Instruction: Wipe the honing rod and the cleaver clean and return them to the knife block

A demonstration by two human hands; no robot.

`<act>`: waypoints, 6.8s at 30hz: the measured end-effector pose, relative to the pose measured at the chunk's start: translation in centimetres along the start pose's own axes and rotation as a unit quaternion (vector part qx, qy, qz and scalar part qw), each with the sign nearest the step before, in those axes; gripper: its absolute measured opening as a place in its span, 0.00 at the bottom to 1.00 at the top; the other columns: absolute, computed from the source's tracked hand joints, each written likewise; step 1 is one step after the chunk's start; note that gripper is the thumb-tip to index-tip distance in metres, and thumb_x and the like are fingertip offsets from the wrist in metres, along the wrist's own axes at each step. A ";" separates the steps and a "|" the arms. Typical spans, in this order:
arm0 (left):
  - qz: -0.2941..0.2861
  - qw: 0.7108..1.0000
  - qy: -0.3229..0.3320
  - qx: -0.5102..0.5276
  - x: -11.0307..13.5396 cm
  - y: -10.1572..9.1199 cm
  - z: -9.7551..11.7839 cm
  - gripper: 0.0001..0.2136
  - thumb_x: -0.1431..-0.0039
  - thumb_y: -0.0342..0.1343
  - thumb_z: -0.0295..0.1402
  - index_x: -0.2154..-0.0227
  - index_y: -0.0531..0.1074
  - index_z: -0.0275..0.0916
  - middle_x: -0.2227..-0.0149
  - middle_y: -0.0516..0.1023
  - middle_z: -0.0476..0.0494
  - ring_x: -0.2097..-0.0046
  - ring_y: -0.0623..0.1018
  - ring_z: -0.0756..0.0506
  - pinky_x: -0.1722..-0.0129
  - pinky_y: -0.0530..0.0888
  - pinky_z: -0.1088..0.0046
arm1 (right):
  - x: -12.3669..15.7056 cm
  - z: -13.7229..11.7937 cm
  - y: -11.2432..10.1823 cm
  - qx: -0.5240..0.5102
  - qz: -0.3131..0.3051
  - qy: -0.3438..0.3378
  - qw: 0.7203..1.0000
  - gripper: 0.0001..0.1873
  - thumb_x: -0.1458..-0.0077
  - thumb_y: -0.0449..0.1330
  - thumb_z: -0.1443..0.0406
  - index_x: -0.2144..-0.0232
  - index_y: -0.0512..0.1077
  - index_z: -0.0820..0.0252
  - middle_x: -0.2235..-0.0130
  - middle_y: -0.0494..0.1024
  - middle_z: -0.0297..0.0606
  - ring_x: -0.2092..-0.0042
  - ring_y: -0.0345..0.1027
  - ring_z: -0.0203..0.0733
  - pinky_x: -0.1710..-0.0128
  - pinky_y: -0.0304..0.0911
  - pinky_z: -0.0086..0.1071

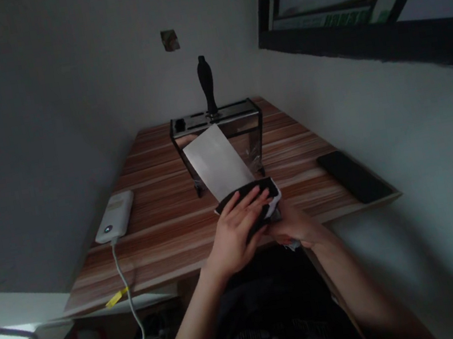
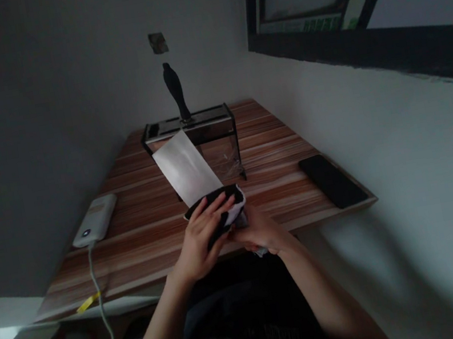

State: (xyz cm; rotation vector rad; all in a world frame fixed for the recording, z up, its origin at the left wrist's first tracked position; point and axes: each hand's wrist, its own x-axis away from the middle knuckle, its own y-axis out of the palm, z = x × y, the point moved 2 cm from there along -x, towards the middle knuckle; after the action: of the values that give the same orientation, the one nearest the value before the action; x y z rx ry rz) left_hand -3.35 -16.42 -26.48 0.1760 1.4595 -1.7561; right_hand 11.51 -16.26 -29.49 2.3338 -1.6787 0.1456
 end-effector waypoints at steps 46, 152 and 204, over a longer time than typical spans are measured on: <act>0.034 0.998 -0.034 -0.029 -0.2 -1.0 -0.6 0.21 0.36 0.45 0.28 0.40 0.57 0.37 0.38 0.63 0.35 0.33 0.55 0.42 0.36 0.52 0.52 | 2.9 2.3 1.6 -0.089 -0.028 0.037 0.995 0.25 0.55 0.63 0.46 0.71 0.58 0.56 0.86 0.55 0.16 0.88 0.40 0.23 0.90 0.40 0.18; 0.168 0.980 -0.062 -0.085 0.8 -4.0 -5.3 0.21 0.33 0.42 0.31 0.39 0.55 0.42 0.39 0.66 0.38 0.34 0.58 0.43 0.37 0.54 0.54 | 3.4 3.8 3.5 -0.003 -0.029 0.066 0.997 0.20 0.60 0.66 0.58 0.75 0.57 0.57 0.85 0.56 0.16 0.88 0.43 0.21 0.90 0.40 0.20; 0.027 0.999 -0.027 -0.029 4.6 1.1 -0.4 0.24 0.38 0.44 0.27 0.39 0.56 0.37 0.39 0.66 0.34 0.34 0.57 0.41 0.36 0.49 0.55 | 3.3 3.1 3.0 0.011 -0.001 0.030 0.999 0.18 0.59 0.65 0.60 0.68 0.60 0.57 0.84 0.60 0.18 0.88 0.47 0.24 0.89 0.46 0.20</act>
State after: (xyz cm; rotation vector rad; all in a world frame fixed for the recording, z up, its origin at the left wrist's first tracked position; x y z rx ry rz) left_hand -5.75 -18.39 -30.12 0.1361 1.4526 -1.6608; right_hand 9.56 -20.98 -31.22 2.3221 -1.6535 0.2325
